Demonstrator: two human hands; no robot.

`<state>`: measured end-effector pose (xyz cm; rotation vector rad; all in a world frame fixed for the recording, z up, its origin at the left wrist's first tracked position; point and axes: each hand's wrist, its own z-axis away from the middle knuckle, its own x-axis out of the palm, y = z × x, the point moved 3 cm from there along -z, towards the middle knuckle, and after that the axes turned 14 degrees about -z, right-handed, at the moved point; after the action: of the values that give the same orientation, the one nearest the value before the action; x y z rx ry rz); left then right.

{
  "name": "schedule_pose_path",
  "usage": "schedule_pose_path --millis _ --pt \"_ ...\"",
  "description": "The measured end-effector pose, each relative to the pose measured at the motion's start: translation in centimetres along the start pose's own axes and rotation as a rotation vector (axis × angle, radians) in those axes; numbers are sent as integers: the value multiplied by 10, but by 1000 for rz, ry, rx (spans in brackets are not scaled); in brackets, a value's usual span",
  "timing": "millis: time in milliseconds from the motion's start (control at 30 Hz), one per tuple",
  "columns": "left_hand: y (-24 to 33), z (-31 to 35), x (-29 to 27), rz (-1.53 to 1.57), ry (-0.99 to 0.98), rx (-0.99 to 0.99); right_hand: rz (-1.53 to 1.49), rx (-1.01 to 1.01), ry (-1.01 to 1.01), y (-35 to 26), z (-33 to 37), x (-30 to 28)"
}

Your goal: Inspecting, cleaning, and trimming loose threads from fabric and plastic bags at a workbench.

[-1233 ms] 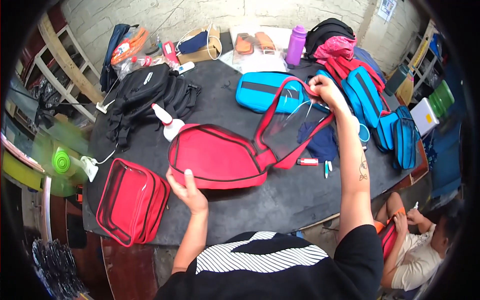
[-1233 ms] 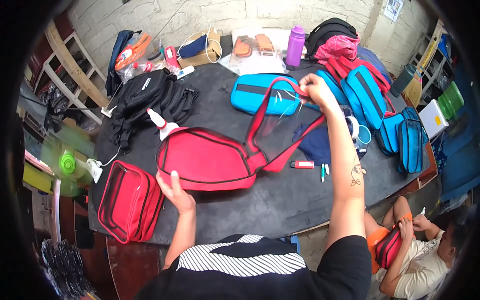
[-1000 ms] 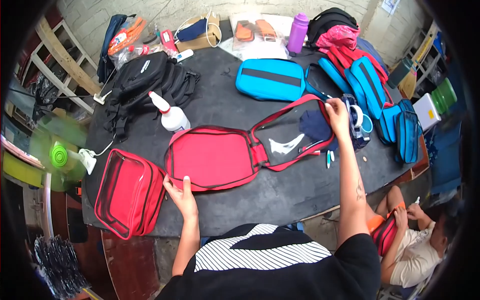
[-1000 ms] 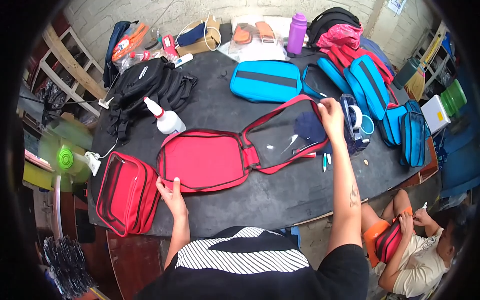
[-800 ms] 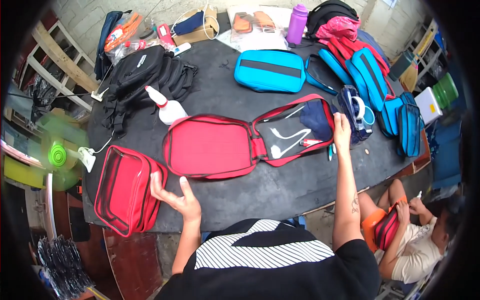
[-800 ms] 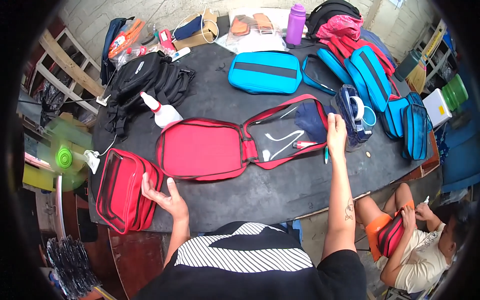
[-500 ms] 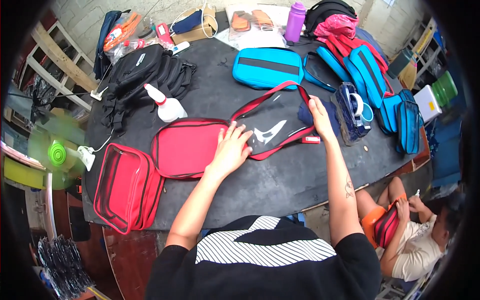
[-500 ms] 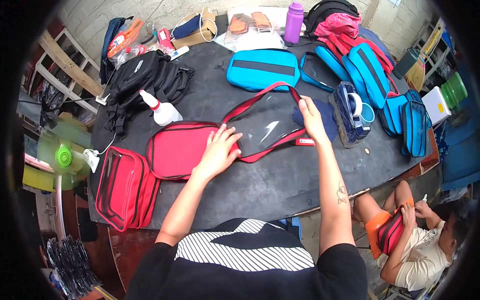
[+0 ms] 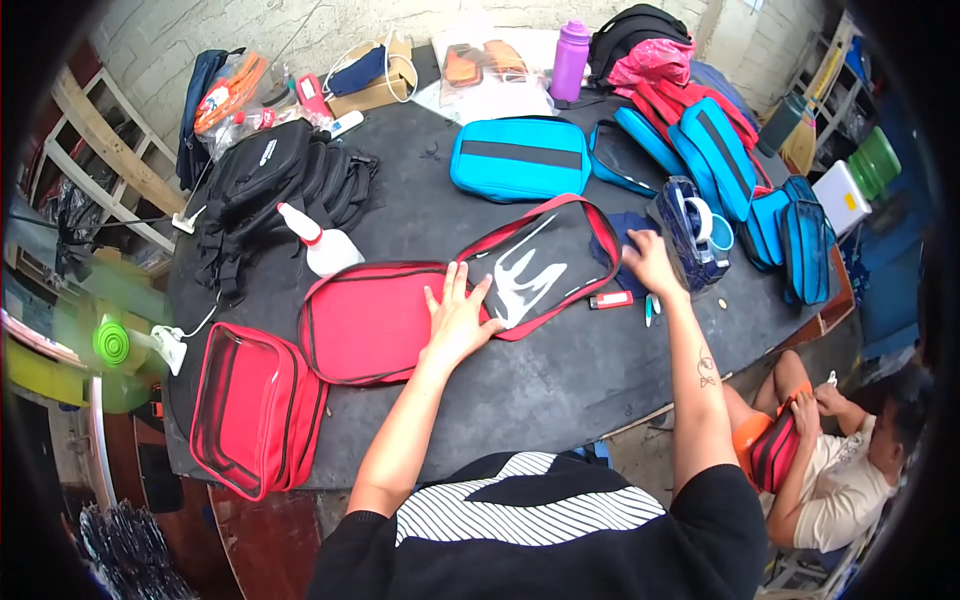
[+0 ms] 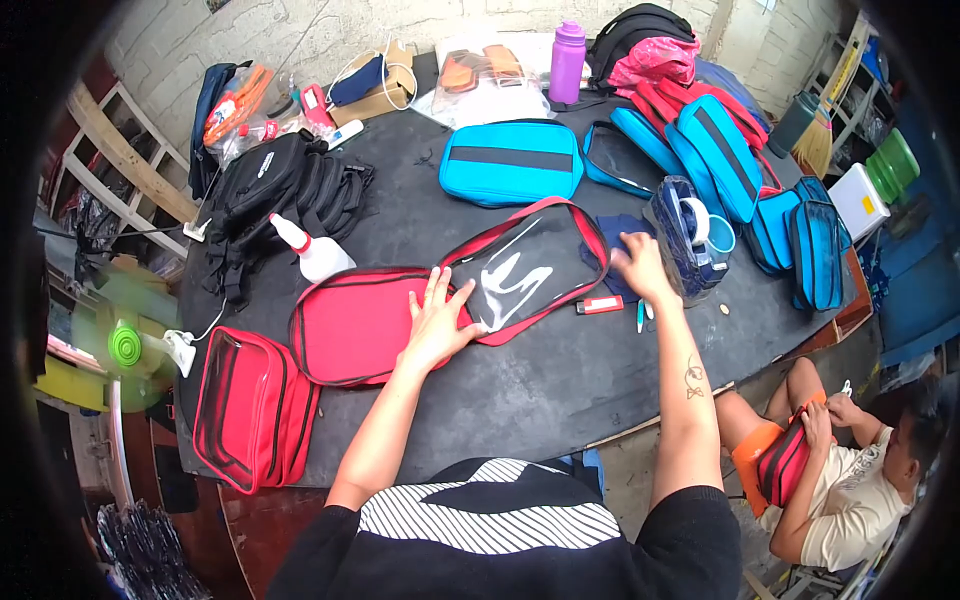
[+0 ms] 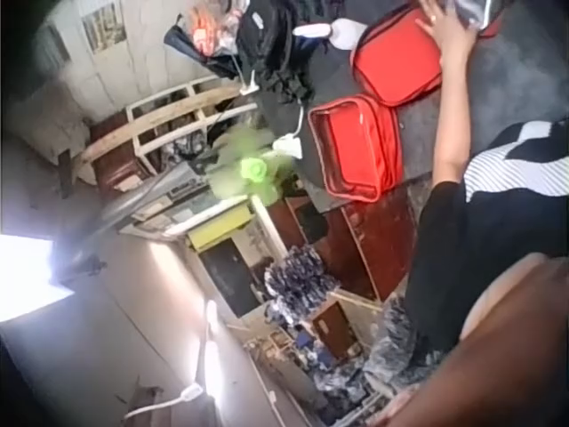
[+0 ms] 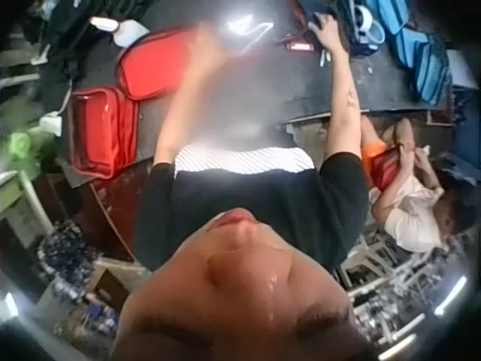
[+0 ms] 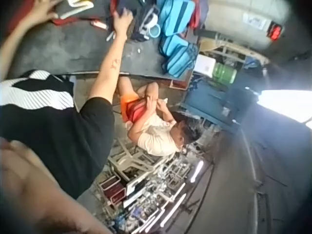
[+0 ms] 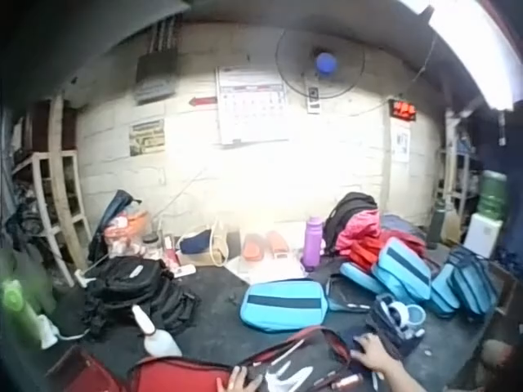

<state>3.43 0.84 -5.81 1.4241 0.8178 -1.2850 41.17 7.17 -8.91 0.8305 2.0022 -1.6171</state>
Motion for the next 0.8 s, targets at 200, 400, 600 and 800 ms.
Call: schedule_pose_path --millis 200,400,600,800 --pt "15 -2 -11 1 -6 -102 438 -118 -15 -44 -9 11" --pt "20 -6 -6 -144 -88 -102 22 -173 614 -43 -46 -52" --pt "19 -10 -1 -197 -96 -160 -196 -426 463 -200 -10 -36" --pt "10 -11 15 -278 0 -108 78 -555 -343 -157 58 146"
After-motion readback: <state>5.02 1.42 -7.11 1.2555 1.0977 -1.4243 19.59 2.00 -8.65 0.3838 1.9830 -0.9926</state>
